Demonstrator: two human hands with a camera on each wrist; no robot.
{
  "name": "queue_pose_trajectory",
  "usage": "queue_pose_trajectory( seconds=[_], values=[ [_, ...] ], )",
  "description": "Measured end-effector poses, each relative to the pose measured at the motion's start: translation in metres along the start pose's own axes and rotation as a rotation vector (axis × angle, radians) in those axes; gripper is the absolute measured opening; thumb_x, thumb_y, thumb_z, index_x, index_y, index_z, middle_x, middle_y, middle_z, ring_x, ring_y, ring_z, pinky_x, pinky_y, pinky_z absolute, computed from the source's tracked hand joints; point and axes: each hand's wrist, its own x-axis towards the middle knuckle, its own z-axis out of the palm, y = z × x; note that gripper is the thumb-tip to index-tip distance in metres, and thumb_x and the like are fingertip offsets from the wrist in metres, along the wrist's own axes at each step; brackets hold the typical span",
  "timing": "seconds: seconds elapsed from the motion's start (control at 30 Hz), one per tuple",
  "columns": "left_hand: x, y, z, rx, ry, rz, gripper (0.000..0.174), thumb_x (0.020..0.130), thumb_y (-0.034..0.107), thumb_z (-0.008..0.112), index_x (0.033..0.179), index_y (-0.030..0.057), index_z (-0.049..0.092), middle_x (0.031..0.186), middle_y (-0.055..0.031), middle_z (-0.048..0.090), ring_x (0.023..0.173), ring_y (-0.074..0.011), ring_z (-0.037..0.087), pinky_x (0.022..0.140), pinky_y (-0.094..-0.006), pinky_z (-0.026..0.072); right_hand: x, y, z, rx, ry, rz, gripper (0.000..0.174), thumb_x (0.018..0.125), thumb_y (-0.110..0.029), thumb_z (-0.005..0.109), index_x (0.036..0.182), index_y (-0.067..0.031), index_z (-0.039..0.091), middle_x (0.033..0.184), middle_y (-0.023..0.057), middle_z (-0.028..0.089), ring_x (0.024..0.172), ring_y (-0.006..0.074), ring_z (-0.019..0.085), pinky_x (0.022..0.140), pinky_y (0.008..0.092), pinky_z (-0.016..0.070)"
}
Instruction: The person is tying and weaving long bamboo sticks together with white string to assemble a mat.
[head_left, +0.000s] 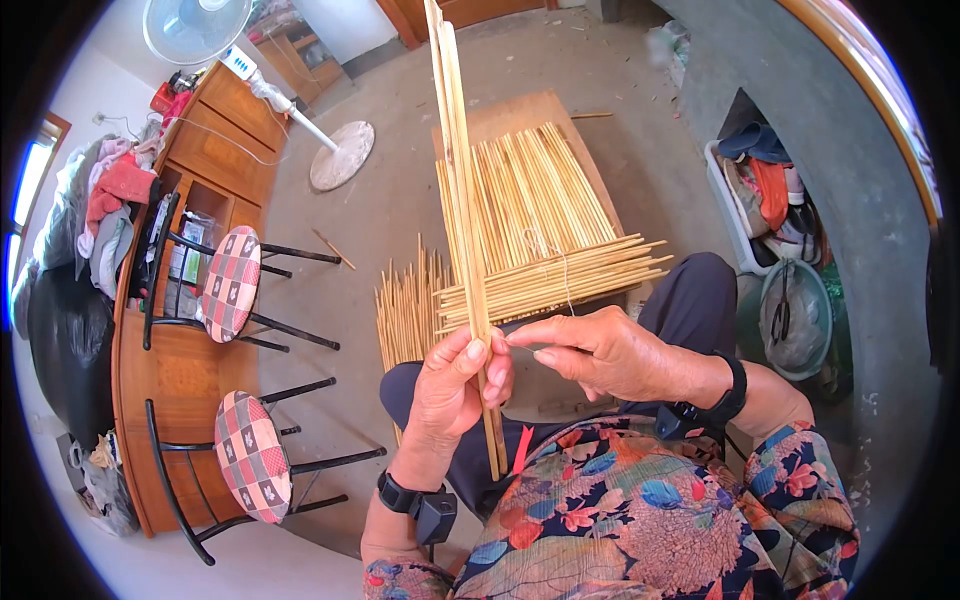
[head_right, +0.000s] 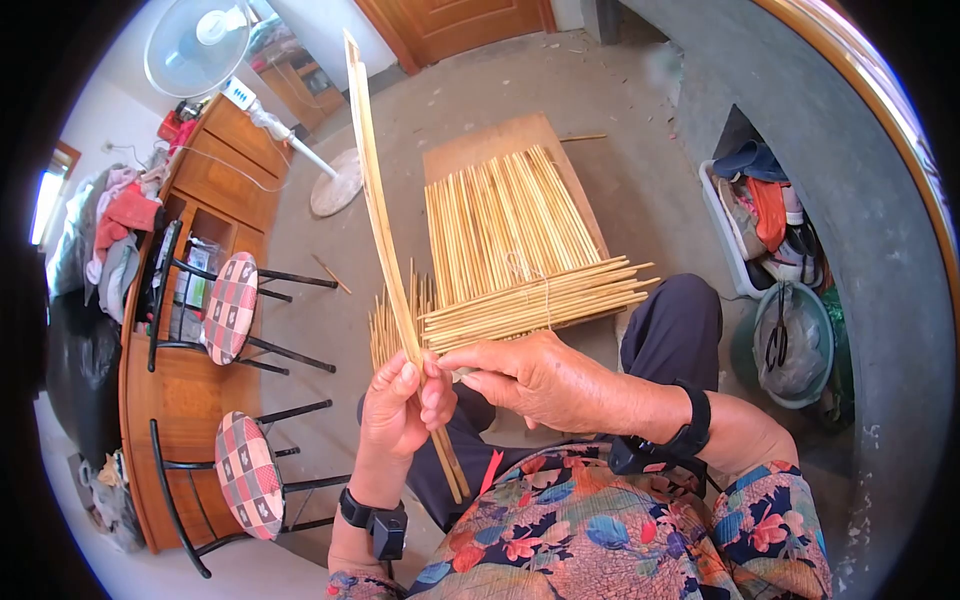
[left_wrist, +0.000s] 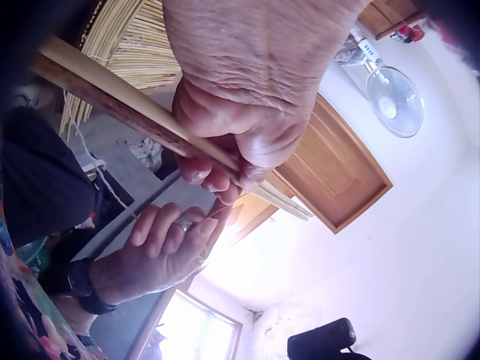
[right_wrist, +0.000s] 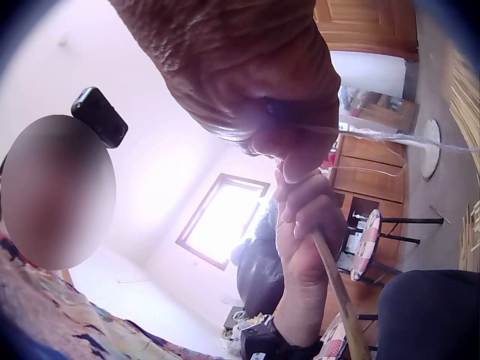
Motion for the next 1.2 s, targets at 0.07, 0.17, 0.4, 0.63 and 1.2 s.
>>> queue_pose_trajectory(
  seconds=[0.07, 0.17, 0.4, 0.63, 1.2],
  values=[
    [0.000, -0.001, -0.001, 0.000, -0.004, 0.000, 0.020, 0.086, 0.022, 0.051, 0.087, 0.0026, 0.052, 0.062, -0.0040, 0.048, 0.048, -0.0097, 0.041, 0.040, -0.0218, 0.0337, 0.000, -0.001, -0.001, 0.019, -0.004, 0.029, 0.029, 0.086, -0.013, 0.048, 0.115, -0.0135, 0.052, 0.062, 0.0025, 0.052, 0.043, 0.0063, 0.046, 0.040, 0.0210, 0.0416],
    [-0.001, 0.000, -0.003, -0.004, -0.039, -0.020, 0.020, 0.087, 0.020, 0.049, 0.091, 0.0005, 0.052, 0.066, -0.0041, 0.050, 0.051, -0.0098, 0.044, 0.045, -0.0230, 0.0357, -0.001, -0.002, -0.002, 0.044, -0.013, 0.049, 0.029, 0.085, -0.007, 0.048, 0.113, -0.0098, 0.054, 0.063, 0.0025, 0.057, 0.044, 0.0047, 0.049, 0.042, 0.0200, 0.0425],
    [-0.002, 0.003, 0.000, 0.194, 0.008, -0.011, 0.020, 0.087, 0.019, 0.050, 0.092, -0.0001, 0.055, 0.067, -0.0034, 0.053, 0.053, -0.0078, 0.046, 0.045, -0.0186, 0.0367, -0.005, -0.003, -0.009, 0.033, -0.054, 0.146, 0.028, 0.086, -0.007, 0.047, 0.113, -0.0093, 0.054, 0.060, 0.0010, 0.053, 0.045, 0.0045, 0.049, 0.041, 0.0193, 0.0416],
    [-0.002, 0.000, 0.007, 0.408, 0.068, -0.092, 0.021, 0.086, 0.018, 0.052, 0.091, -0.0011, 0.057, 0.067, -0.0027, 0.053, 0.054, -0.0054, 0.046, 0.046, -0.0162, 0.0373, -0.018, 0.008, -0.007, -0.102, 0.052, 0.090, 0.024, 0.087, -0.014, 0.049, 0.109, -0.0110, 0.057, 0.061, 0.0021, 0.053, 0.045, 0.0054, 0.046, 0.041, 0.0212, 0.0408],
    [0.000, -0.009, 0.006, 0.390, 0.023, -0.119, 0.021, 0.087, 0.018, 0.051, 0.089, -0.0022, 0.056, 0.064, -0.0040, 0.052, 0.051, -0.0064, 0.044, 0.043, -0.0167, 0.0359, -0.025, 0.010, 0.002, 0.045, 0.130, 0.193, 0.024, 0.087, -0.012, 0.049, 0.109, -0.0080, 0.056, 0.058, -0.0022, 0.043, 0.046, 0.0028, 0.043, 0.040, 0.0184, 0.0390]
  ],
)
